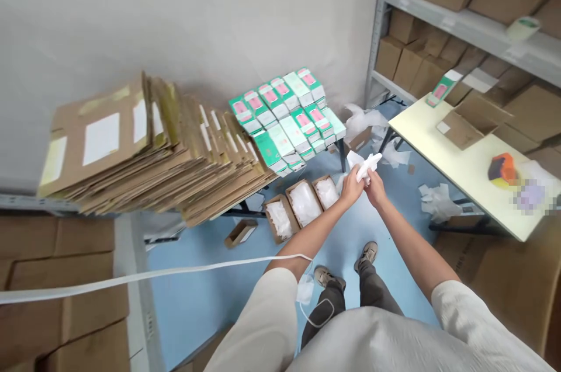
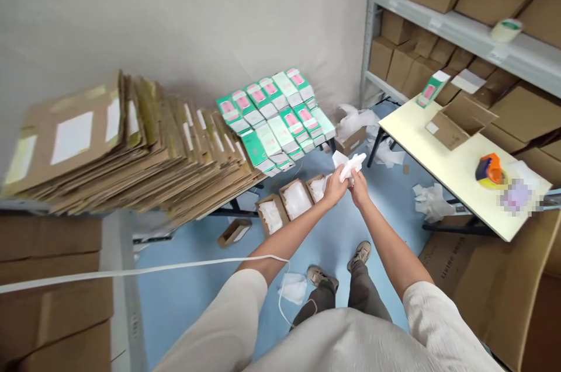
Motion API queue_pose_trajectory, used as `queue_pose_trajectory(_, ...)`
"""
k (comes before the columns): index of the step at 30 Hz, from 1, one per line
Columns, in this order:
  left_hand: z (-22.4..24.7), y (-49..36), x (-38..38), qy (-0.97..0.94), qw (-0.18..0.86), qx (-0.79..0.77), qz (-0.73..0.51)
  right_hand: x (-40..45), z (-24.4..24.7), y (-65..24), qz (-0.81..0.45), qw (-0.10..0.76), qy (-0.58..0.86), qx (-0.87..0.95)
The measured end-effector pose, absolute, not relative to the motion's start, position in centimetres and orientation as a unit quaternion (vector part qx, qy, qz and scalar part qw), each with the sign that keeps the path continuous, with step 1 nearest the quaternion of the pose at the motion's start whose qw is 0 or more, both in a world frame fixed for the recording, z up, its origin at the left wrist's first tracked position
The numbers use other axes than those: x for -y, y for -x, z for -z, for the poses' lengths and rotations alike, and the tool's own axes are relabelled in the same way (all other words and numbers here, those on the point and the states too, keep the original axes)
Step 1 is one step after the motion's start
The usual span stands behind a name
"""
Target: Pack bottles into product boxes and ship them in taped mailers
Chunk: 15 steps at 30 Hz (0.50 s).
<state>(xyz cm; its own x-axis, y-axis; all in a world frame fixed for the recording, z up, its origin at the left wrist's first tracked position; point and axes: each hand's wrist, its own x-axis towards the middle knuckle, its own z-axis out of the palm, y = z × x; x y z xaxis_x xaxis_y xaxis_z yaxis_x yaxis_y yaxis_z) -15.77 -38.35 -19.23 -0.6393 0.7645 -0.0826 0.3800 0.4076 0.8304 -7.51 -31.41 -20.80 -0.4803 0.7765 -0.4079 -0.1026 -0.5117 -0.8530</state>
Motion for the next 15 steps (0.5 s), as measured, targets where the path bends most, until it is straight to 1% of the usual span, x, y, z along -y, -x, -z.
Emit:
queue_pose_trajectory(3,17.8,13.0,33.4,-0.387,0.247,-0.788,-0.410,27.0,19.2,4.2,-0.717,0.319,0.436,0.441)
queue_pose_trajectory(6,16.3,10.0,28.3,-0.399,0.273,-0.767,-0.420,22.3,17.4,0.6,-0.629,0.363,0.463,0.507)
queue_pose_trajectory(9,14.4,7.0,23.4,-0.418,0.294,-0.750,-0.422,17.7,15.4,-3.0,-0.555,0.385,0.486,0.555)
queue_pose_trajectory(15,10.7,2.8,13.9,-0.482,0.314,-0.701,-0.421,9.6,11.5,-8.3,-0.493,0.428,0.521,0.550)
